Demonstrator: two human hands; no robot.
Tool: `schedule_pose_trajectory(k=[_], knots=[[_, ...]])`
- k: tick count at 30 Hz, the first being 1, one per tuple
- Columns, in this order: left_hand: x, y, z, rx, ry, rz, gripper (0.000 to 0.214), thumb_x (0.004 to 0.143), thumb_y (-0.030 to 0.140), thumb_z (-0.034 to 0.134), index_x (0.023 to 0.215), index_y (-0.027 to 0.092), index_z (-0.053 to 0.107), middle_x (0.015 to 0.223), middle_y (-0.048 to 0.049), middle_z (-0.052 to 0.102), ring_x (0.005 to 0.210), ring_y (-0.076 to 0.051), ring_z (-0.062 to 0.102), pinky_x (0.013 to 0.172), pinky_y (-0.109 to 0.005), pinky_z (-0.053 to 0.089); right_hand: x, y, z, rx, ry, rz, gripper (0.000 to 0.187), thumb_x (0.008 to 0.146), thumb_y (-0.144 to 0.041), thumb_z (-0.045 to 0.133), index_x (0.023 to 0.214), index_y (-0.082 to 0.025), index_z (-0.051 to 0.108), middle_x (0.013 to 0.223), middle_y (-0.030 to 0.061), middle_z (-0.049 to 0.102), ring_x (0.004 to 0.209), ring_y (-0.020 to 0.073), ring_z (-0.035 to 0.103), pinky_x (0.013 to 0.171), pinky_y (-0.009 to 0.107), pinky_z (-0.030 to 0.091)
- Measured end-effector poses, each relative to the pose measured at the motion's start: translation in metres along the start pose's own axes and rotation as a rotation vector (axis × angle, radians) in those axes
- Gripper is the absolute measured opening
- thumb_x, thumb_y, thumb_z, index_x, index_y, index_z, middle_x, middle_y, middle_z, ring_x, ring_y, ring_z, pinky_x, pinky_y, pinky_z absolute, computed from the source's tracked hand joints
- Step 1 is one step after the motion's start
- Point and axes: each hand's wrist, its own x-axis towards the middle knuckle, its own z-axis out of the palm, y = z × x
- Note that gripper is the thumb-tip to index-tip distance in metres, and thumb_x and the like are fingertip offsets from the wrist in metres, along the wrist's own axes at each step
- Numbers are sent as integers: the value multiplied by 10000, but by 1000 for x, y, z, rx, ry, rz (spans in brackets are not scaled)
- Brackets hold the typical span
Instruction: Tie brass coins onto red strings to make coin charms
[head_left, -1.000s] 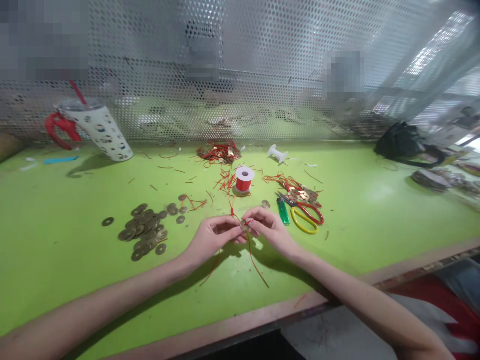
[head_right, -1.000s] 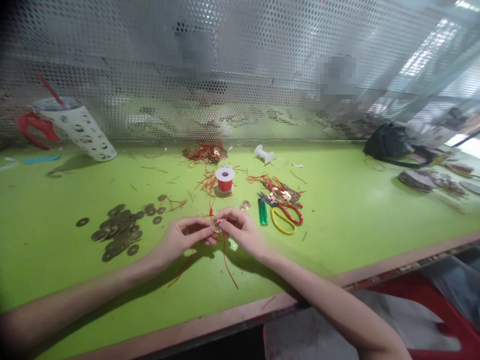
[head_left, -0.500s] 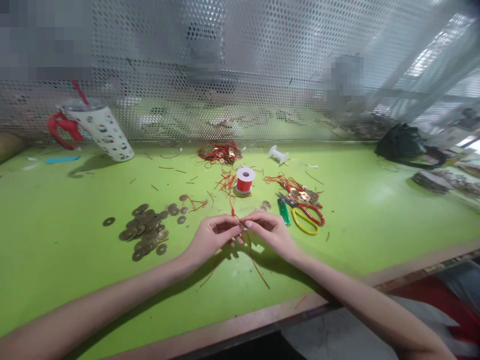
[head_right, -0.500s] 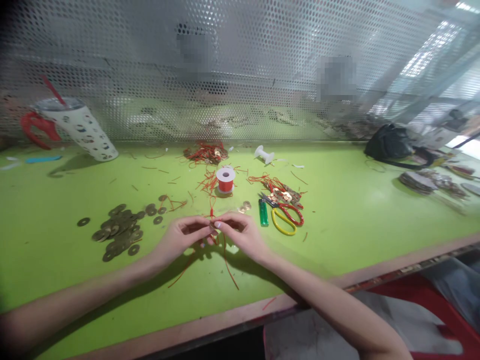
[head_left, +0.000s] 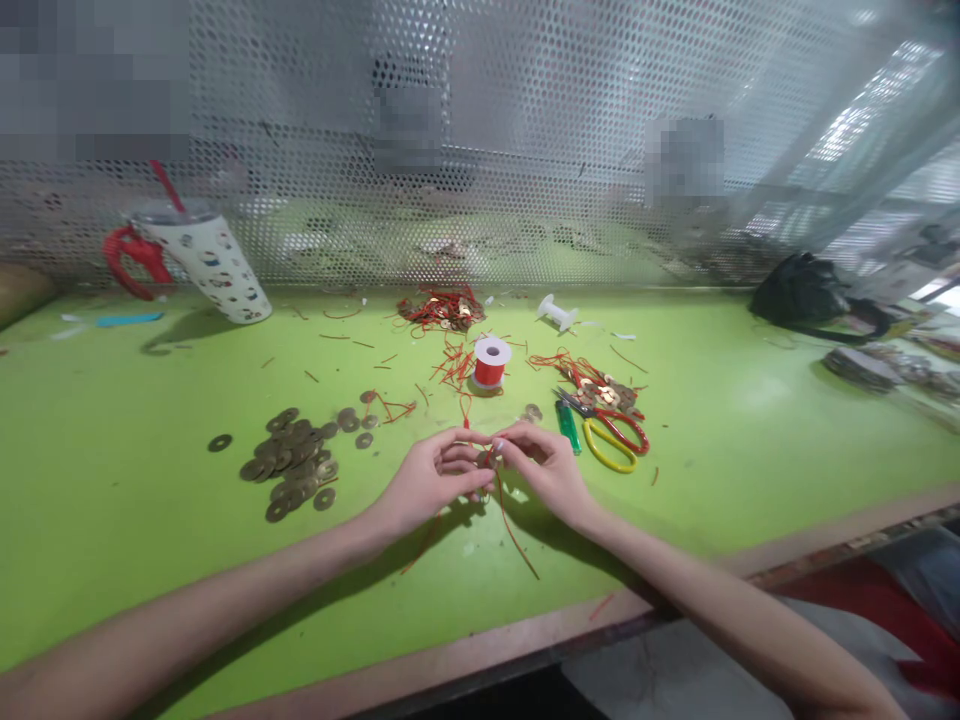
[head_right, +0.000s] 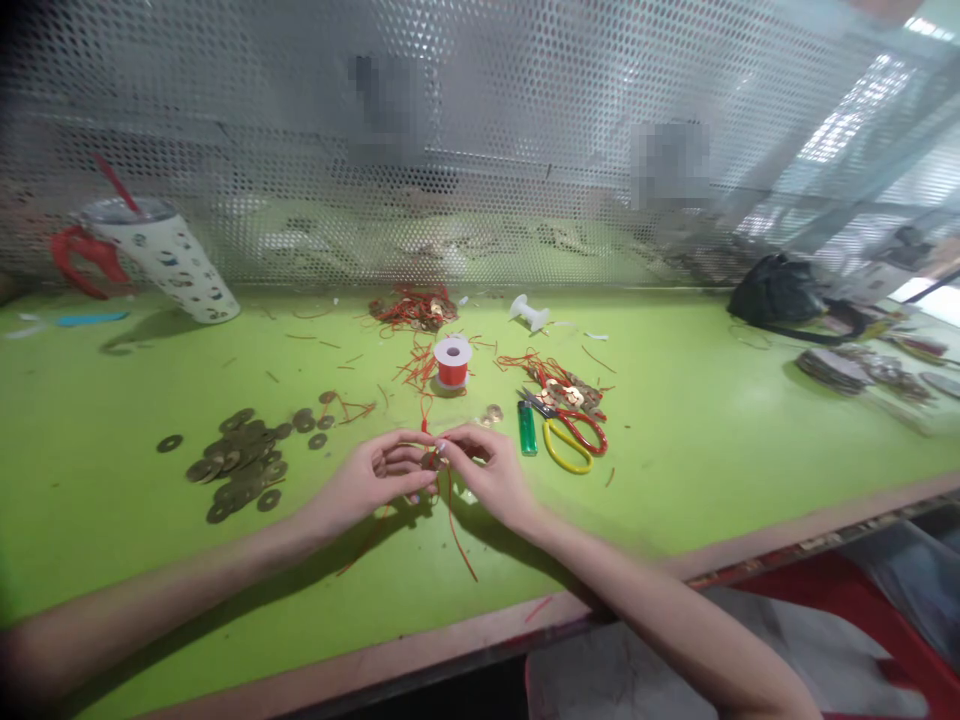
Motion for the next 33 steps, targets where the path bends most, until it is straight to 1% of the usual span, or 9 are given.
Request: schedule_pose_trajectory(k=[7,10,13,16,18,22,24,29,33], knots=[[1,-6,-1,131,-9,96,300,766,283,802,1031,180,705,985,-59,743,881,-197,710,789,-345,618,3,-2,-1,79,15,94,262,883,-457,715,852,-197,705,673,21,643,577,148,564,542,270,457],[-1,-9,-1,198,-37,94,258,796,283,770,1024,176,713,979,-54,738,843,-183,697,747,-310,594,2,-3,0,126,3,115,293,873,-488,722,852,-197,692,677,24,655,584,151,582,563,278,487],[-2,-10,-3,328,-48,140,170,830,264,730,969,169,714,942,-46,726,798,-167,666,691,-271,550,0,-7,-1,166,-11,111,305,868,-503,735,856,-201,691,768,47,695,641,155,626,618,289,531],[-3,-11,-8,533,-62,267,92,887,238,669,937,174,712,893,-34,703,778,-157,630,683,-257,504,-4,-13,-3,259,-93,132,303,897,-503,713,872,-204,678,840,65,728,712,167,676,667,305,567],[-4,-11,-13,686,-91,379,99,923,231,627,942,181,711,887,-36,683,779,-159,613,708,-267,487,-7,-16,-4,328,-171,170,314,914,-509,696,867,-203,649,816,59,735,702,170,690,651,310,572],[-2,-11,-25,910,-124,522,151,963,245,582,1019,197,714,1021,-83,647,945,-214,611,818,-323,494,-12,-19,-7,396,-331,245,333,920,-498,700,844,-185,615,765,42,732,632,152,683,618,296,549],[3,-10,-30,966,-123,534,154,958,250,597,1044,205,718,1051,-90,628,1004,-235,602,849,-341,495,-14,-18,-7,420,-401,268,326,926,-483,702,853,-177,615,746,32,725,611,139,672,624,289,537],[21,-5,-44,1007,-122,530,170,938,259,623,1061,213,731,1041,-78,618,992,-237,598,860,-357,491,-19,-11,-3,430,-557,325,315,931,-461,703,867,-168,604,721,17,710,601,122,650,624,266,513],[39,-3,-55,1003,-122,510,192,916,296,646,1057,215,748,1058,-75,620,1022,-250,596,909,-394,484,-22,-5,0,385,-634,338,306,947,-453,683,876,-165,604,748,19,708,633,110,652,646,251,519]])
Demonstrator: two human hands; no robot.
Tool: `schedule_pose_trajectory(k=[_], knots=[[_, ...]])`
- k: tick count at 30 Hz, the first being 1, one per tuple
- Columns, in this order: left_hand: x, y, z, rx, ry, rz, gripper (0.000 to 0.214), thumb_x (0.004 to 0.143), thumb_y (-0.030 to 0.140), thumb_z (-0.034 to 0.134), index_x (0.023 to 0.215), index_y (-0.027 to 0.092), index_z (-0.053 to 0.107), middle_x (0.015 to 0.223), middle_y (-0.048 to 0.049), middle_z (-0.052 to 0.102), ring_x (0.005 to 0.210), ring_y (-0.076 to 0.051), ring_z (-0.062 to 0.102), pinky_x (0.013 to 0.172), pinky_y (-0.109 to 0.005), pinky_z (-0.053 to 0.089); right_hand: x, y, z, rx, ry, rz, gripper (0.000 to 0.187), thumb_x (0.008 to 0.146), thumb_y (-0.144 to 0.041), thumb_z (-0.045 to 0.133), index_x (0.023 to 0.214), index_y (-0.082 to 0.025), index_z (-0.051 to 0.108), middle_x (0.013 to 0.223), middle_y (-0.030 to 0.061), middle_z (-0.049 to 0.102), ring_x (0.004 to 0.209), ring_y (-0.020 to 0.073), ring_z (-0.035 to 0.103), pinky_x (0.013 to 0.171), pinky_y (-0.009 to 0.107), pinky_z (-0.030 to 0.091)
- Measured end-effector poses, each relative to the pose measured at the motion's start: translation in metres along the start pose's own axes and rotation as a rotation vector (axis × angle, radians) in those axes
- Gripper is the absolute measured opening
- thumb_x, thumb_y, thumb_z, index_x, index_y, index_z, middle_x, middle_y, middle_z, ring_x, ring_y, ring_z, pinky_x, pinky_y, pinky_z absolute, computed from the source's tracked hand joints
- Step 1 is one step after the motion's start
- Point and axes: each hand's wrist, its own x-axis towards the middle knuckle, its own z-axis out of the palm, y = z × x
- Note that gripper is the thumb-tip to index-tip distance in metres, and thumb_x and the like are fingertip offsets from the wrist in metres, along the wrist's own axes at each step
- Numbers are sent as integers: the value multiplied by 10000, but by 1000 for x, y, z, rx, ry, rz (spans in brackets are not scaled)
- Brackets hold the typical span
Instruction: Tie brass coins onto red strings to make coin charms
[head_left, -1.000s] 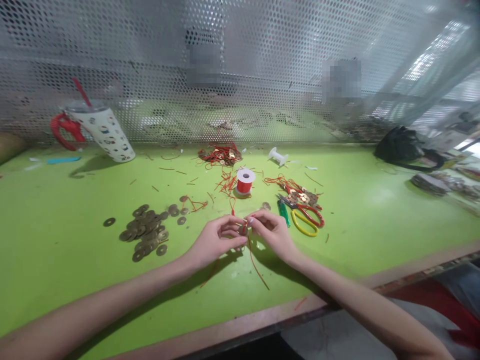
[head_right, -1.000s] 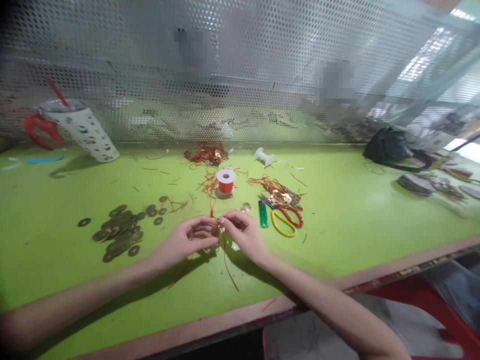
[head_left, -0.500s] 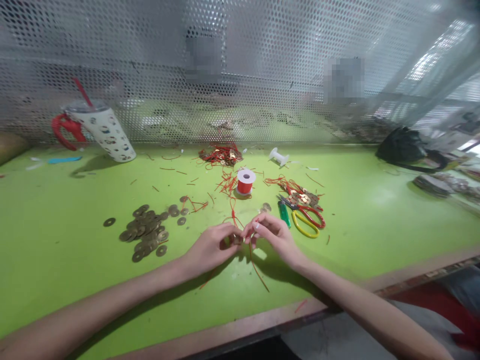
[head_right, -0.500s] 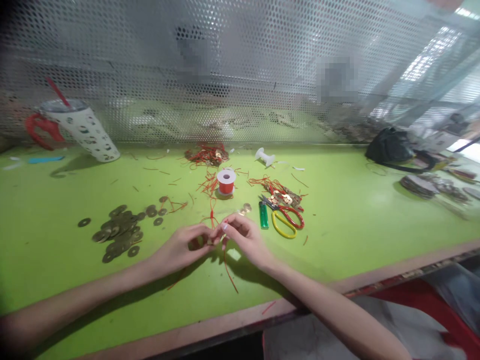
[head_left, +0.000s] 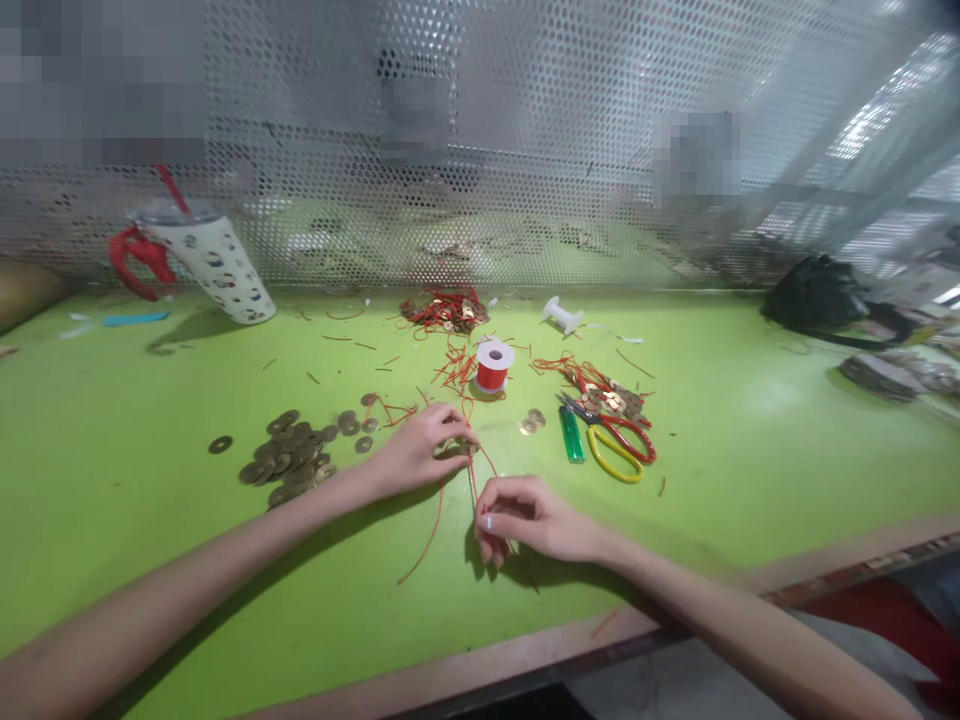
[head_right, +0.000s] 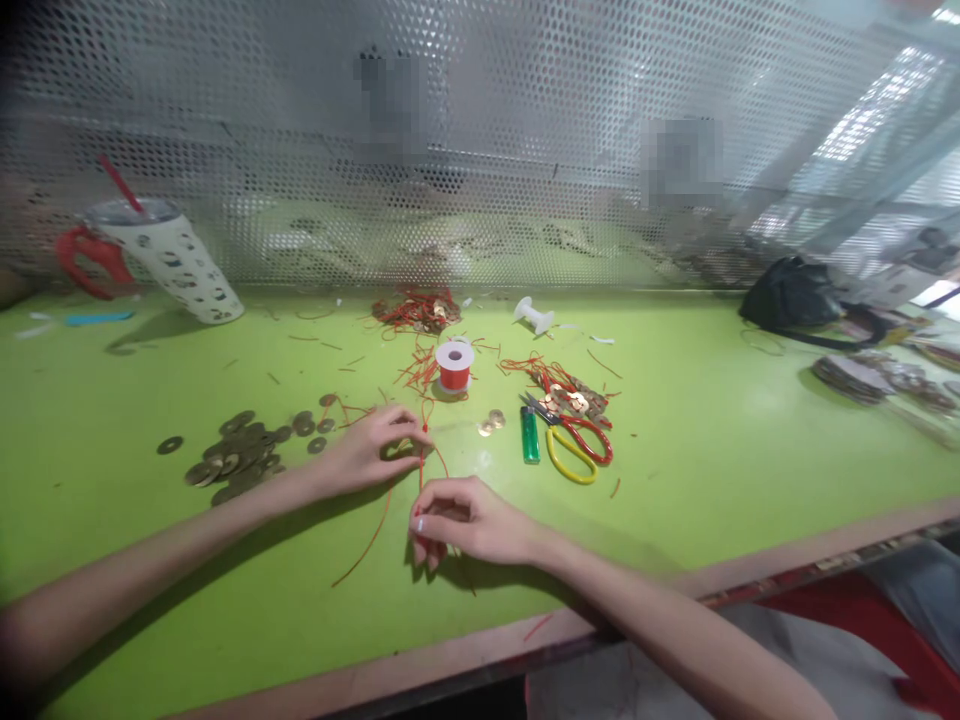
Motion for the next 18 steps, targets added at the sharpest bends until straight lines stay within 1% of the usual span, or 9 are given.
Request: schedule_pose_trajectory(k=[5,8,11,13,15,17,18], knots=[[9,-13,-2,-63,-32,-19,199,897,345,672,1031,228,760,1044,-61,631,1016,-238,602,930,-388,486,0,1,2,-61,-23,70,331,933,-478,687,870,-163,609,779,35,712,662,117,668,674,260,541],[8,-14,-2,-84,-39,-39,207,908,354,663,1039,224,758,1036,-57,637,1017,-235,614,940,-384,489,0,0,3,-77,-18,82,339,924,-487,693,865,-163,613,773,35,711,656,118,668,680,266,550],[5,-12,-3,-92,-30,-41,220,929,323,637,1088,224,752,1082,-66,637,1060,-240,614,983,-404,482,1,0,3,-91,-25,82,344,914,-493,700,867,-162,620,777,43,720,661,128,678,684,276,559],[2,-11,-3,-89,-8,-25,236,944,283,616,1136,229,741,1124,-71,632,1086,-239,609,1001,-416,480,1,0,3,-138,-27,66,329,911,-476,706,879,-155,642,785,55,732,672,134,687,690,275,560],[-3,-10,-2,-62,47,1,228,966,244,588,1137,228,737,1121,-71,634,1080,-234,607,988,-418,486,-1,-1,3,-226,-49,32,296,901,-439,723,908,-145,681,802,67,746,692,139,692,695,268,555],[-9,-6,0,-12,109,44,214,992,221,562,1107,219,742,1087,-72,641,1054,-231,605,954,-412,496,-2,-3,3,-274,-114,19,286,889,-417,735,935,-136,711,814,74,751,703,143,695,697,265,553],[-12,-4,2,23,132,72,212,1003,216,551,1098,213,741,1077,-75,644,1044,-231,602,941,-411,497,-3,-4,3,-264,-154,29,298,888,-426,733,941,-133,716,811,75,749,695,144,695,686,264,555]])
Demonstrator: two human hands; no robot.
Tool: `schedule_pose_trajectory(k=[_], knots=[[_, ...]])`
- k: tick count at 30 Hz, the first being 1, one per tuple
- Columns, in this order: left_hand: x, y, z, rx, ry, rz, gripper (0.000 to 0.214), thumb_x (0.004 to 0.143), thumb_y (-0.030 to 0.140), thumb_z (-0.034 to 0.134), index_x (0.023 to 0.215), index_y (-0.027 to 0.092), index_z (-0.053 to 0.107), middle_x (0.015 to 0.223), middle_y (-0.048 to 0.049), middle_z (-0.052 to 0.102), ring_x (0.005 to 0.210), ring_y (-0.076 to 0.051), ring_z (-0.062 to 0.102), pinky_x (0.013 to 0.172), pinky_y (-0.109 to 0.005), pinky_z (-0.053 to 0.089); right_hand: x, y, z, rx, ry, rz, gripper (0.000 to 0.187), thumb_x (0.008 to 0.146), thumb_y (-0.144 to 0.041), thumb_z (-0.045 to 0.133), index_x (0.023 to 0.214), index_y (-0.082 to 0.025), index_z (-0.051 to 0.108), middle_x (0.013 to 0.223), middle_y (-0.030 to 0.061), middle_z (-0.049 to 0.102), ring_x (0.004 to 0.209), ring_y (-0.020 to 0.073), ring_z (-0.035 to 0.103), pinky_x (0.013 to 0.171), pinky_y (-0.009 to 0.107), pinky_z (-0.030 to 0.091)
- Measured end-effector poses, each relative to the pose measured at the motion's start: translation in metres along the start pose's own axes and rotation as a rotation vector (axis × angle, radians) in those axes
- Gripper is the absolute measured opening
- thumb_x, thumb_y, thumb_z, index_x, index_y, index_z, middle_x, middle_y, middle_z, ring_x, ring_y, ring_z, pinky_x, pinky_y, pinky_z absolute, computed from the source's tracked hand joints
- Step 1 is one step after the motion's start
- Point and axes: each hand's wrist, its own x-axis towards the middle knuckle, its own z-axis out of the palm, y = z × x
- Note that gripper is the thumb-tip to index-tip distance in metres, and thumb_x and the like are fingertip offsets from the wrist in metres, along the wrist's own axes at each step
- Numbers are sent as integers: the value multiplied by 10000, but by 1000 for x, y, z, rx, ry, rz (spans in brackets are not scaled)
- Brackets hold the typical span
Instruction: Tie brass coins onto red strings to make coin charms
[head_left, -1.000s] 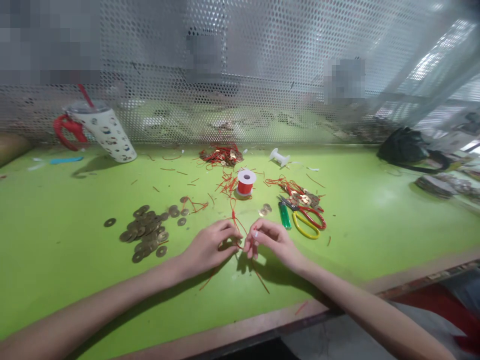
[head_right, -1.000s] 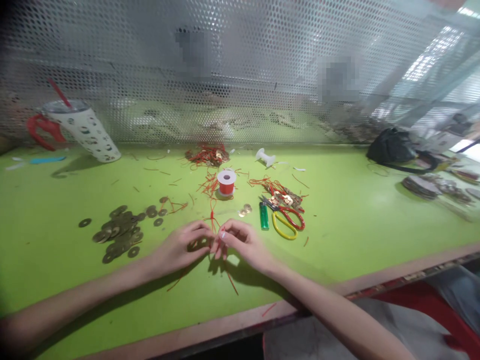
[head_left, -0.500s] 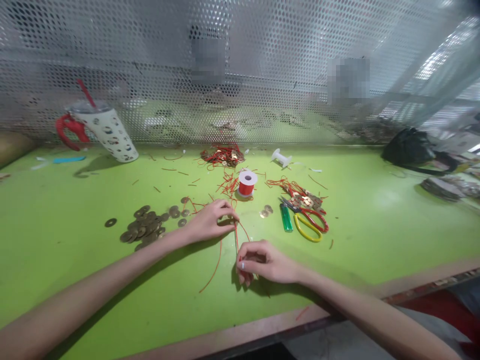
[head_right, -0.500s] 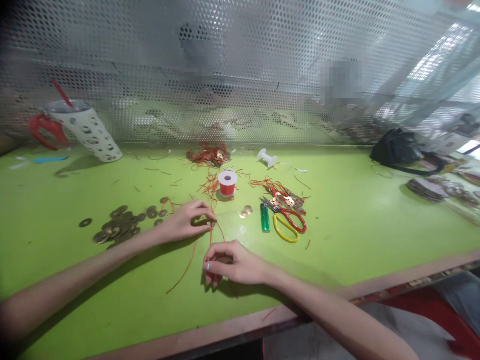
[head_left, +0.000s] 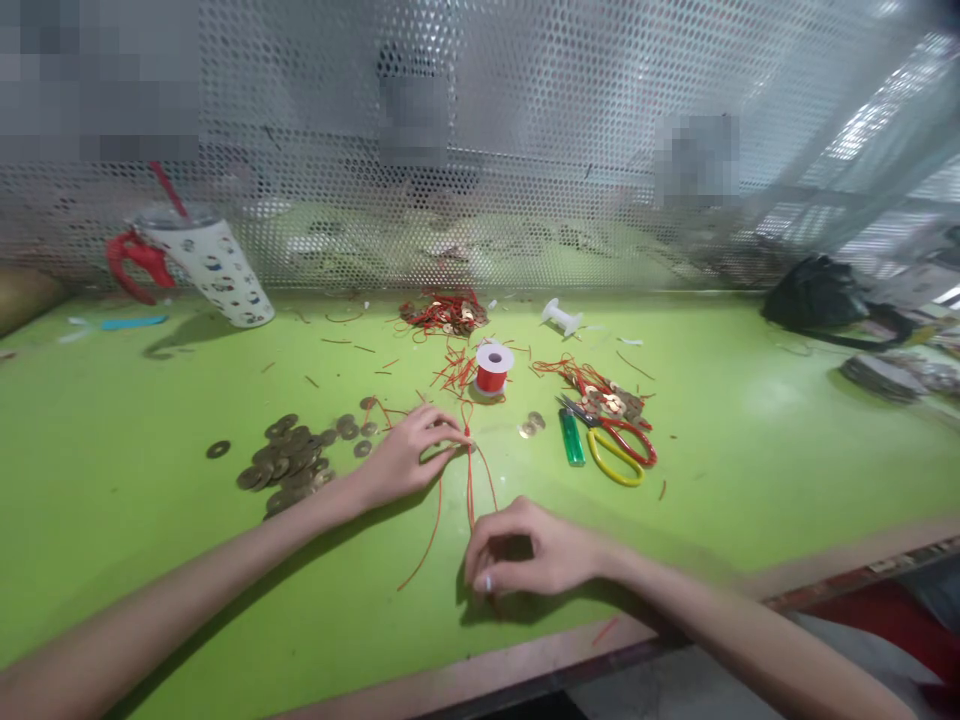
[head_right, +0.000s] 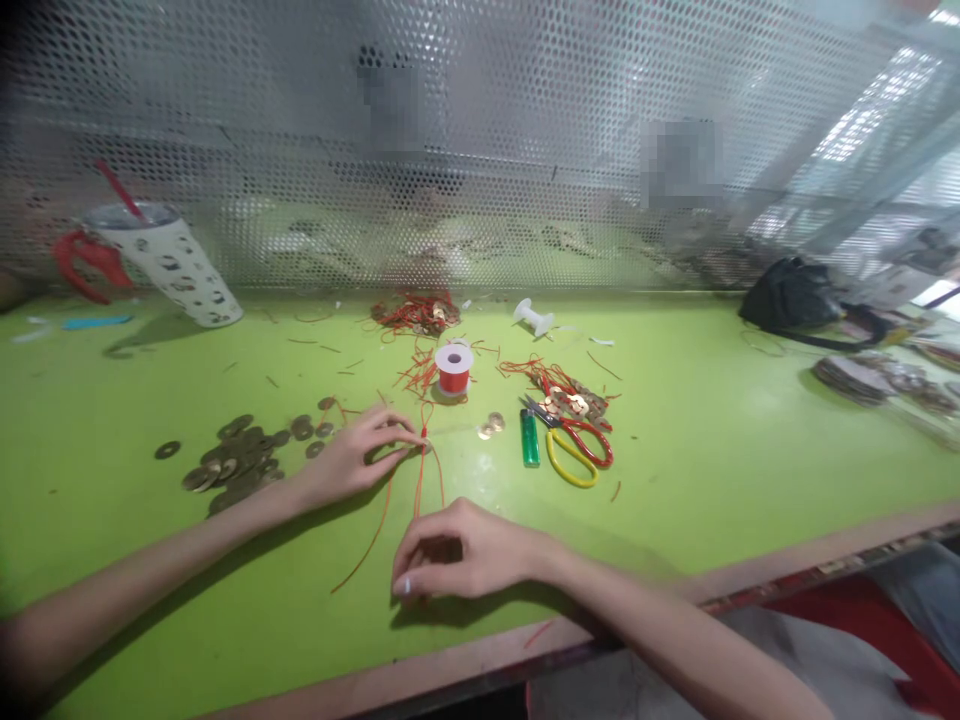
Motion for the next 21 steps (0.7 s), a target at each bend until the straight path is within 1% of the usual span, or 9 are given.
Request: schedule_pose_trajectory(k=[2,4,5,7,10,12,14,16,21], knots=[[-7,7,2,72,13,72,211,1016,209,539,1103,196,731,1083,-88,647,1037,-235,597,924,-413,500,-1,-1,-2,80,-61,37,345,893,-474,717,940,-132,707,790,71,740,636,138,680,621,255,553],[-12,13,4,141,6,128,211,1022,202,527,1118,178,713,1110,-105,646,1045,-243,597,905,-410,508,-1,-2,-6,148,-29,67,380,912,-523,681,918,-143,681,756,58,730,544,118,633,526,234,515],[-14,16,5,171,-1,147,210,1024,201,523,1124,170,704,1127,-112,644,1051,-248,598,897,-408,513,0,-2,-8,151,31,65,386,930,-534,653,899,-150,666,738,49,724,506,106,599,492,225,486],[-17,19,7,215,-13,169,209,1026,199,516,1136,161,689,1158,-124,639,1060,-252,600,889,-406,523,4,-2,-15,77,220,36,379,978,-515,587,853,-162,642,706,32,705,481,95,551,484,224,448],[-19,19,8,247,-17,191,207,1030,193,503,1133,158,679,1175,-126,637,1052,-246,602,895,-408,530,9,0,-23,-240,527,-20,308,1010,-386,550,809,-171,641,701,24,671,570,123,560,564,254,441],[-20,17,9,252,-10,200,200,1031,188,502,1121,158,678,1168,-124,637,1042,-242,601,887,-402,534,12,3,-28,-476,628,-66,219,993,-284,564,827,-175,654,758,36,674,679,157,594,645,286,455],[-20,17,10,258,-4,205,191,1030,185,505,1107,155,677,1157,-123,637,1039,-241,598,883,-399,535,14,8,-30,-642,636,-134,143,980,-218,573,878,-180,665,851,55,683,803,189,617,748,323,475],[-20,18,10,266,-2,214,186,1028,179,506,1099,150,676,1143,-125,636,1044,-246,594,884,-398,536,15,11,-29,-737,601,-189,110,983,-189,567,933,-183,665,930,71,670,902,210,618,832,352,485],[-23,19,10,269,-15,248,196,1019,167,509,1138,140,663,1137,-135,629,1060,-258,586,883,-394,536,15,11,-23,-849,484,-253,102,999,-199,555,1052,-187,641,1033,97,629,998,233,591,896,377,500]])
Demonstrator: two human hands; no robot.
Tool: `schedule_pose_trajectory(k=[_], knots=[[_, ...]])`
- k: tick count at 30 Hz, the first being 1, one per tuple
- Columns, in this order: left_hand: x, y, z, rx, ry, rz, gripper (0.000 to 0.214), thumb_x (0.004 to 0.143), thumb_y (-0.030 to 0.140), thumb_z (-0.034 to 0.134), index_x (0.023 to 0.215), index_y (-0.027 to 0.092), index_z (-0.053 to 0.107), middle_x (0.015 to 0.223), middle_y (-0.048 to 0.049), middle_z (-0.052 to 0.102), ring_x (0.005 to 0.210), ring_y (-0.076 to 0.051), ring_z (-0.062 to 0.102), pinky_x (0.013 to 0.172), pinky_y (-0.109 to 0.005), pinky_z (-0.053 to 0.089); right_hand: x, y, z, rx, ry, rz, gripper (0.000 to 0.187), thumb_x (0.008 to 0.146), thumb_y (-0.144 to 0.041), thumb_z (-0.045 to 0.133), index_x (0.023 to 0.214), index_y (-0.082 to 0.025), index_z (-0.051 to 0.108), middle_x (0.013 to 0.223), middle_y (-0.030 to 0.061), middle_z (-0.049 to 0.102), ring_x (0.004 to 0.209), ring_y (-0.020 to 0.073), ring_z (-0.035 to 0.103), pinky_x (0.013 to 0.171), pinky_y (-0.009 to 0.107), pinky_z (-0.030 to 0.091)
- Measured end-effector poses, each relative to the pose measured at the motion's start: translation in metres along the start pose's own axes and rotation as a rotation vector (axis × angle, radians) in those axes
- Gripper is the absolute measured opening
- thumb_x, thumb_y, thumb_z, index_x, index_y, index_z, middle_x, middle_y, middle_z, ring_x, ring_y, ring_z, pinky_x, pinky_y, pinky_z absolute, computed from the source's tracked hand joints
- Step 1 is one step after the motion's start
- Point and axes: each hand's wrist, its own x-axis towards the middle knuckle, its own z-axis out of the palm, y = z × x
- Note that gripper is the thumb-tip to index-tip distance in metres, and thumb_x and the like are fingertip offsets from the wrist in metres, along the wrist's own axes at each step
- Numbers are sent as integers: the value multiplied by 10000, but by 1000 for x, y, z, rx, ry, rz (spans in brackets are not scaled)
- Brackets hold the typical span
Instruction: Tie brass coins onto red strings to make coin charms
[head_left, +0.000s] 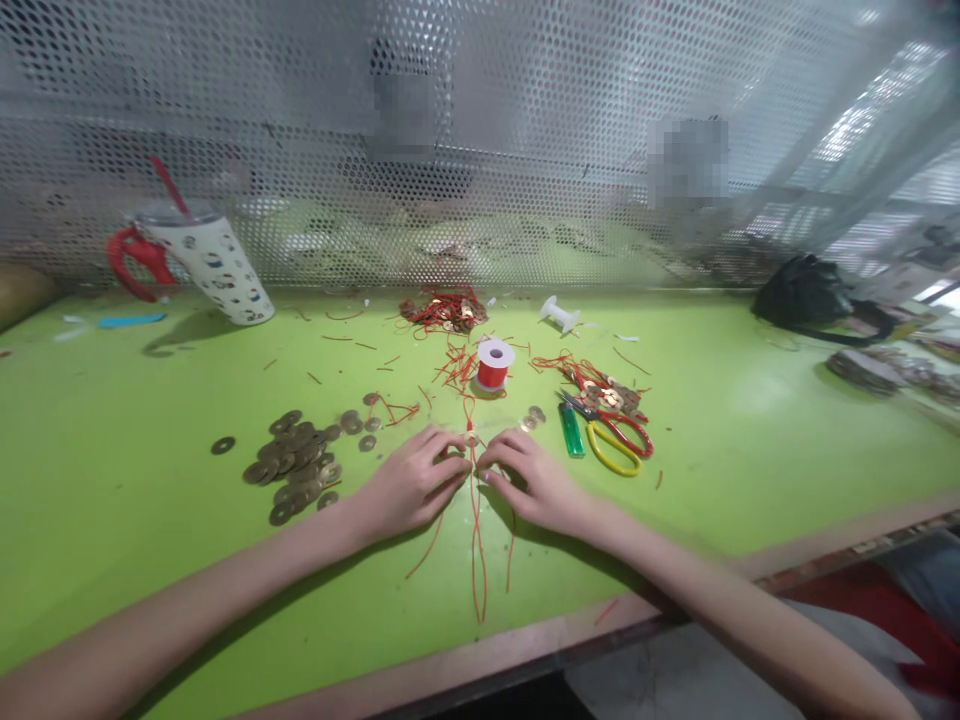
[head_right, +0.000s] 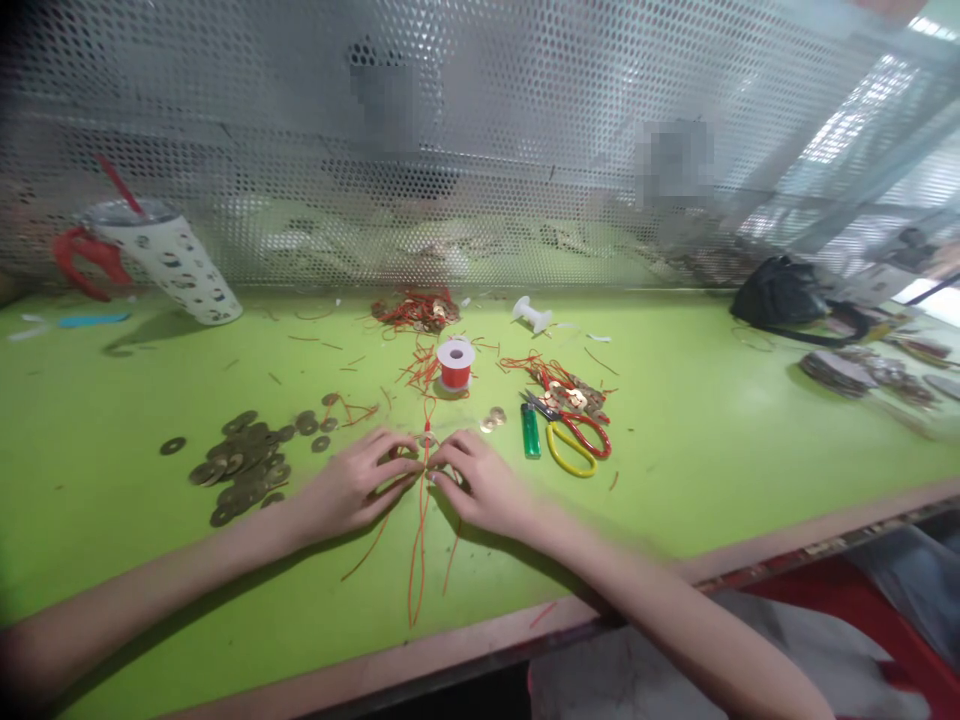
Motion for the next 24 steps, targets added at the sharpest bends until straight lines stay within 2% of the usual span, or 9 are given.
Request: schedule_pose_trajectory(k=[3,7,12,17,24], knots=[[-2,0,1,14,1,6,199,1017,164,502,1132,140,663,1124,-135,631,1035,-255,587,852,-380,536,0,-4,-1,-30,-61,-43,107,1009,-214,541,1050,-187,636,1042,102,614,1013,239,574,914,393,504],[-2,2,-1,-13,10,0,177,1018,166,501,1051,143,674,1110,-132,631,1022,-248,589,846,-372,521,-3,-4,-5,-58,-88,-31,103,1013,-240,550,972,-187,628,1013,94,598,1002,235,564,908,388,501],[-2,16,-10,-197,-42,-9,135,1001,184,546,988,162,678,1118,-115,627,1006,-228,583,853,-349,501,-13,-7,-7,-103,-76,54,113,976,-250,612,881,-202,573,996,77,587,987,234,558,874,378,496],[-6,32,-14,-381,-116,45,157,995,185,546,871,157,637,981,-98,628,909,-199,563,801,-314,486,-20,-17,-2,-211,-23,150,101,942,-240,617,939,-194,527,982,91,574,952,258,523,839,421,493],[-10,32,-14,-437,-145,45,213,1004,211,553,802,169,600,821,-55,616,777,-175,532,698,-292,451,-20,-21,3,-257,9,180,29,953,-202,541,972,-187,524,1015,120,560,979,288,509,860,481,499]])
